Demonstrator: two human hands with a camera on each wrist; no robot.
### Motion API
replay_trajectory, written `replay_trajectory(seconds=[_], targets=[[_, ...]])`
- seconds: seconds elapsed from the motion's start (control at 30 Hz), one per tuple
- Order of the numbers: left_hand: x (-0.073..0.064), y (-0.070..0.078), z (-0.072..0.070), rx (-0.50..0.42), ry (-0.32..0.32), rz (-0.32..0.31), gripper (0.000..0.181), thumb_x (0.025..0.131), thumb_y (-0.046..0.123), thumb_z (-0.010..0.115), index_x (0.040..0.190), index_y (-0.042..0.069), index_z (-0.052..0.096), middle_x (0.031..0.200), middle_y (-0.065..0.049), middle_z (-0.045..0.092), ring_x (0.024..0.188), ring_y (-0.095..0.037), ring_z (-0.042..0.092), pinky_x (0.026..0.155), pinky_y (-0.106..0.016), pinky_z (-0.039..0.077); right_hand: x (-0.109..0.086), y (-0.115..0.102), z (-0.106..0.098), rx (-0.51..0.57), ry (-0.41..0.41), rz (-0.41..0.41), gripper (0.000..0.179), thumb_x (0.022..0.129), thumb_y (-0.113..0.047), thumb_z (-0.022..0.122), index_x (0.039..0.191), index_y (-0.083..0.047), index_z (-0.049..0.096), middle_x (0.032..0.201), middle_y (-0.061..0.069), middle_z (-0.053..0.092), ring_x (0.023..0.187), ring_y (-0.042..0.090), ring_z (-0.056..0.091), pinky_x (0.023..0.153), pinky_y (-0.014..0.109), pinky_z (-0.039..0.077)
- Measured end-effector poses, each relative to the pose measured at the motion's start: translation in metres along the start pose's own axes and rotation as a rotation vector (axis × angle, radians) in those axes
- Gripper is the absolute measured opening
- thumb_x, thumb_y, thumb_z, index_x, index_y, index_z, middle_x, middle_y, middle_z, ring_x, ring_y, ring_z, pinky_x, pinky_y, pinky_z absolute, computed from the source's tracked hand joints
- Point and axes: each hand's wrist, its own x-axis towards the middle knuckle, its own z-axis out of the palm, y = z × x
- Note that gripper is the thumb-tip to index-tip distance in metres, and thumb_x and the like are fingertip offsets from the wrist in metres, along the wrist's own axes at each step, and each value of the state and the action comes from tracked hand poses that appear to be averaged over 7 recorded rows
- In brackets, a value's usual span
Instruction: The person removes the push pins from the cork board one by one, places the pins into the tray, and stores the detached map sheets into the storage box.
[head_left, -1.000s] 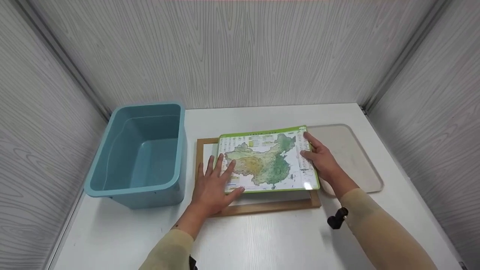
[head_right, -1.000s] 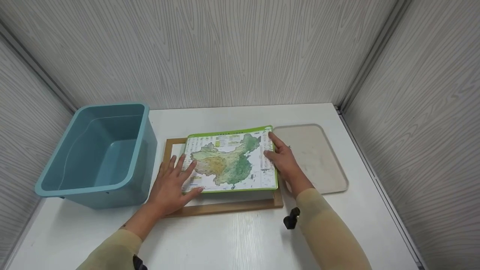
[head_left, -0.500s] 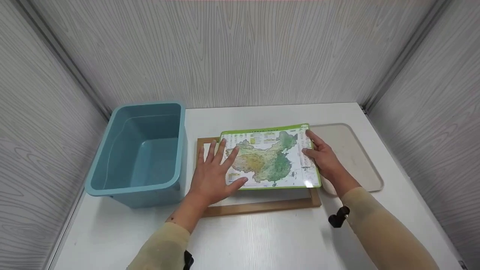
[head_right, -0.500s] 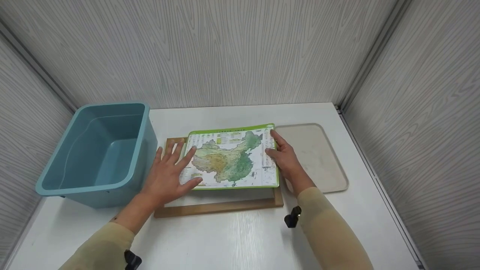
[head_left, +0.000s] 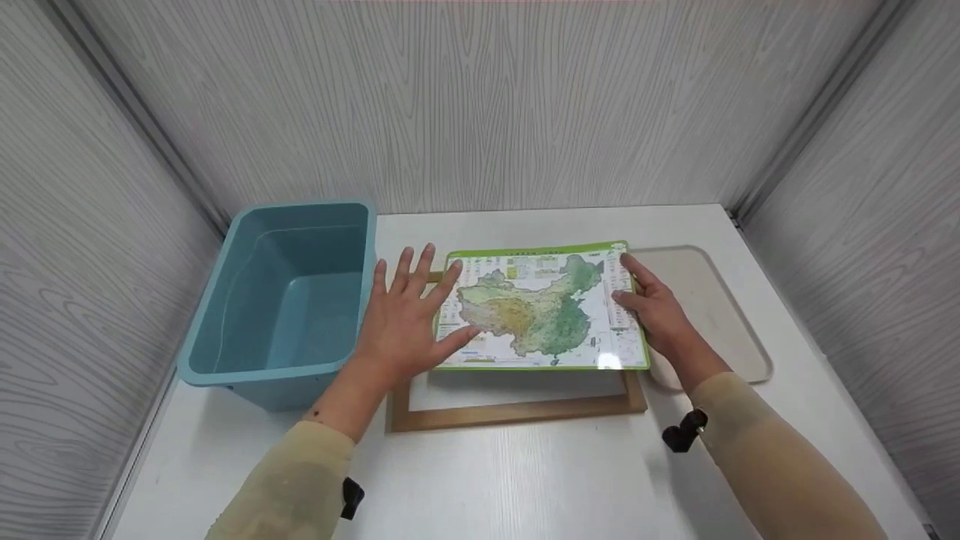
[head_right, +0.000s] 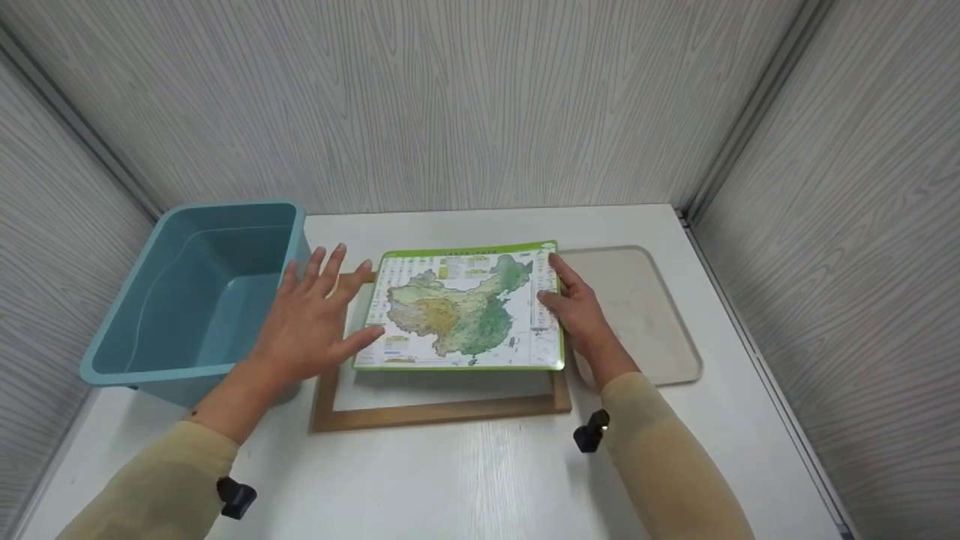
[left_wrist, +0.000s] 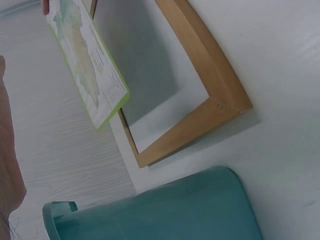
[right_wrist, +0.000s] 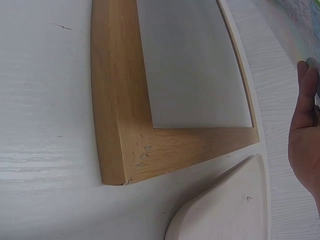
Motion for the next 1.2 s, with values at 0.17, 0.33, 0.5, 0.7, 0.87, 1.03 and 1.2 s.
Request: replay_trajectory(seconds=[0.17, 0.33, 0.5, 0.7, 0.87, 1.03, 1.2], targets=[[-0.006, -0.021, 0.003, -0.008, 0.011, -0.012, 0.093, 0.098, 0.081, 0.041, 0.171, 0.027, 0.024, 0.177, -0.014, 0.012, 0.163, -0.04, 0.009, 0.127, -0.065, 0.002, 0.003, 0.003, -0.001, -0.007, 0.006, -0.011, 0.073, 0.109, -0.006, 0.058, 0.171, -0.029, 0.025, 0.173, 0.006, 0.03, 0.131, 0.022, 0.06, 0.095, 0.027, 0.057], [-0.021, -0.047, 0.002, -0.035, -0.001, -0.04, 0.095, 0.098, 0.08, 0.044, 0.171, 0.025, 0.023, 0.177, -0.017, 0.011, 0.162, -0.042, 0.006, 0.126, -0.067, 0.001, 0.003, 0.005, -0.001, 0.005, 0.005, -0.013, 0.074, 0.109, -0.005, 0.059, 0.171, -0.029, 0.025, 0.172, 0.009, 0.032, 0.125, 0.019, 0.064, 0.093, 0.027, 0.058], [-0.045, -0.075, 0.01, -0.078, -0.005, -0.102, 0.096, 0.097, 0.08, 0.047, 0.171, 0.023, 0.024, 0.176, -0.018, 0.011, 0.162, -0.043, 0.006, 0.126, -0.067, 0.0, 0.004, 0.005, -0.001, 0.016, 0.003, -0.01, 0.074, 0.108, -0.005, 0.059, 0.17, -0.03, 0.027, 0.173, 0.007, 0.031, 0.126, 0.02, 0.063, 0.094, 0.027, 0.058], [-0.077, -0.096, 0.022, -0.106, -0.013, -0.145, 0.095, 0.098, 0.078, 0.049, 0.17, 0.019, 0.027, 0.176, -0.02, 0.014, 0.161, -0.046, 0.009, 0.125, -0.07, 0.003, 0.004, 0.006, -0.002, 0.027, 0.011, 0.009, 0.074, 0.108, -0.006, 0.061, 0.169, -0.033, 0.029, 0.172, 0.006, 0.033, 0.122, 0.02, 0.065, 0.091, 0.026, 0.058], [-0.102, -0.099, 0.042, -0.133, -0.024, -0.174, 0.095, 0.098, 0.076, 0.051, 0.17, 0.018, 0.027, 0.175, -0.022, 0.014, 0.16, -0.048, 0.01, 0.124, -0.071, 0.004, 0.003, 0.007, -0.005, 0.028, -0.003, 0.01, 0.075, 0.108, -0.007, 0.062, 0.17, -0.033, 0.028, 0.172, 0.007, 0.033, 0.12, 0.02, 0.066, 0.092, 0.027, 0.058], [-0.124, -0.094, 0.064, -0.163, -0.023, -0.2, 0.095, 0.098, 0.074, 0.053, 0.17, 0.017, 0.028, 0.174, -0.023, 0.016, 0.16, -0.049, 0.011, 0.123, -0.072, 0.005, 0.004, 0.009, -0.006, 0.026, 0.0, 0.007, 0.075, 0.108, -0.006, 0.061, 0.17, -0.032, 0.028, 0.171, 0.008, 0.035, 0.119, 0.019, 0.067, 0.091, 0.026, 0.059], [-0.142, -0.086, 0.085, -0.177, -0.022, -0.223, 0.094, 0.098, 0.074, 0.053, 0.169, 0.016, 0.03, 0.174, -0.024, 0.019, 0.159, -0.05, 0.013, 0.122, -0.074, 0.007, 0.004, 0.008, -0.004, 0.043, -0.007, 0.002, 0.075, 0.108, -0.003, 0.059, 0.171, -0.029, 0.026, 0.171, 0.009, 0.033, 0.118, 0.017, 0.067, 0.09, 0.025, 0.058]])
